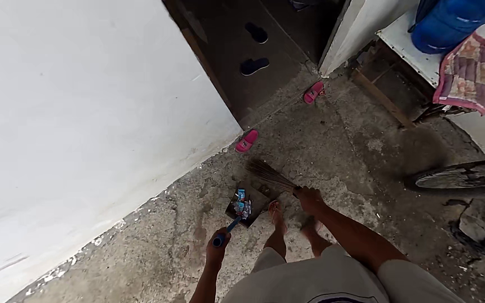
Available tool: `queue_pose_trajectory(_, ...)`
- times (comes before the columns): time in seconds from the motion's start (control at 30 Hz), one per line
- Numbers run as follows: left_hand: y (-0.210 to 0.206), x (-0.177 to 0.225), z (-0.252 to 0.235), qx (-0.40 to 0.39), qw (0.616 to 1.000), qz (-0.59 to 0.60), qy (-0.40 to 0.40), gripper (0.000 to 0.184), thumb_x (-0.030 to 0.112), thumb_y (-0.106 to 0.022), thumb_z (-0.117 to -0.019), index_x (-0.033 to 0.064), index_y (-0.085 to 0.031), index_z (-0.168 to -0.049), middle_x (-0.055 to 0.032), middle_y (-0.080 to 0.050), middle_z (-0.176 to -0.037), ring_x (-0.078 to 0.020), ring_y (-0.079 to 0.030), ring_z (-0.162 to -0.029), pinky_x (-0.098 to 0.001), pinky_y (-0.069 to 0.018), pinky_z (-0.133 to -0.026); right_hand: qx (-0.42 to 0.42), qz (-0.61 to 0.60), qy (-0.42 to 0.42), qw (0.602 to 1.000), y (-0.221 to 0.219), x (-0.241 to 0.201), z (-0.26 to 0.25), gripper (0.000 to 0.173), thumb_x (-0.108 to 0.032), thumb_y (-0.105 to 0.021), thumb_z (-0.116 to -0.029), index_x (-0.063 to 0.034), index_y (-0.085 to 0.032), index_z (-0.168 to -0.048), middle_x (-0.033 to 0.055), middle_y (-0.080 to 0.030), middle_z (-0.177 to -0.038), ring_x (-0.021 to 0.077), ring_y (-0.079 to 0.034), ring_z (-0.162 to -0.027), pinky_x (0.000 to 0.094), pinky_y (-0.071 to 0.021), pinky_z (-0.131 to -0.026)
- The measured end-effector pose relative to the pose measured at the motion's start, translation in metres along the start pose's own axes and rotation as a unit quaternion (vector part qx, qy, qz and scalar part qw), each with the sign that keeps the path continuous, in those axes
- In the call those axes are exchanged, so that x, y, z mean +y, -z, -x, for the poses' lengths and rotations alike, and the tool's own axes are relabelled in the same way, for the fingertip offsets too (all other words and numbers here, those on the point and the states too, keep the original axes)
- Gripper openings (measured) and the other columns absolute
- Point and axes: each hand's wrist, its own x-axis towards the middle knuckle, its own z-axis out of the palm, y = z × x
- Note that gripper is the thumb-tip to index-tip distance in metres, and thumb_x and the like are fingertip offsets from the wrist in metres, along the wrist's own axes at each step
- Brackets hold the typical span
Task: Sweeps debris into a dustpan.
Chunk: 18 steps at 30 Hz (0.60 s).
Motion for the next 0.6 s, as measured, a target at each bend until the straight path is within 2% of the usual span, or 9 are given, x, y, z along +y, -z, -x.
queue_pose_trajectory(0.13, -0.019, 0.012, -0.006, 0.015, 1.000, 0.002, 0.015, 0.034, 0.006, -0.074, -0.0860, -0.0067, -0.066, -0.117, -0.0172, -0.068, -0.119, -0.0195, -0.063, -0.111, -0.0374, -0.0505, -0.100, -0.007, 0.011, -0.032, 0.999, 0.015, 0.038, -0.039, 0.062, -0.005, -0.059, -0.0954, -0.0278, -0.051, -0.152, 0.0304, -0.056, -0.138, 0.0535, -0.053, -0.125, 0.0729, -0.0406, -0.100)
queue_pose_trajectory(0.2, -0.032, 0.019, -0.009, 0.015, 1.000, -0.007, 0.007, 0.032, 0.007, -0.073, -0.0868, -0.0071, -0.067, -0.115, -0.0194, -0.067, -0.124, -0.0236, -0.063, -0.117, -0.0410, -0.0495, -0.103, -0.004, 0.017, -0.083, 0.996, 0.028, 0.081, -0.044, 0.057, -0.012, -0.067, -0.0909, -0.0243, -0.057, -0.145, 0.0304, -0.060, -0.133, 0.0545, -0.057, -0.120, 0.0743, -0.0448, -0.093)
queue_pose_trajectory(0.3, -0.053, 0.039, -0.010, 0.027, 1.000, -0.009, 0.003, 0.032, 0.006, -0.072, -0.0876, -0.0081, -0.066, -0.115, -0.0206, -0.066, -0.125, -0.0246, -0.062, -0.118, -0.0417, -0.0482, -0.105, -0.002, 0.007, -0.162, 0.987, 0.052, 0.157, -0.037, 0.058, -0.018, -0.073, -0.0875, -0.0216, -0.059, -0.143, 0.0318, -0.060, -0.132, 0.0556, -0.059, -0.117, 0.0759, -0.0467, -0.088)
queue_pose_trajectory(0.37, -0.072, 0.053, -0.009, 0.038, 0.999, -0.001, -0.001, 0.030, 0.006, -0.072, -0.0863, -0.0070, -0.067, -0.113, -0.0188, -0.067, -0.124, -0.0218, -0.062, -0.117, -0.0388, -0.0490, -0.104, -0.005, 0.010, -0.184, 0.983, 0.067, 0.207, -0.030, 0.061, -0.015, -0.072, -0.0876, -0.0208, -0.055, -0.146, 0.0332, -0.059, -0.133, 0.0568, -0.059, -0.116, 0.0759, -0.0468, -0.087)
queue_pose_trajectory(0.5, -0.121, 0.101, -0.011, 0.052, 0.999, 0.006, 0.001, 0.031, 0.007, -0.072, -0.0877, -0.0076, -0.066, -0.115, -0.0198, -0.066, -0.125, -0.0218, -0.062, -0.118, -0.0383, -0.0492, -0.103, -0.031, 0.017, -0.170, 0.985, 0.096, 0.288, -0.007, 0.076, -0.014, -0.074, -0.0848, -0.0260, -0.045, -0.154, 0.0323, -0.057, -0.136, 0.0551, -0.060, -0.115, 0.0730, -0.0495, -0.084)
queue_pose_trajectory(0.6, -0.164, 0.131, -0.019, 0.069, 0.997, 0.016, -0.002, 0.031, 0.005, -0.071, -0.0870, -0.0077, -0.066, -0.115, -0.0189, -0.067, -0.122, -0.0206, -0.062, -0.114, -0.0378, -0.0501, -0.101, -0.056, 0.008, -0.160, 0.985, 0.124, 0.332, 0.019, 0.081, -0.020, -0.073, -0.0870, -0.0292, -0.038, -0.159, 0.0315, -0.056, -0.137, 0.0525, -0.061, -0.116, 0.0704, -0.0515, -0.085)
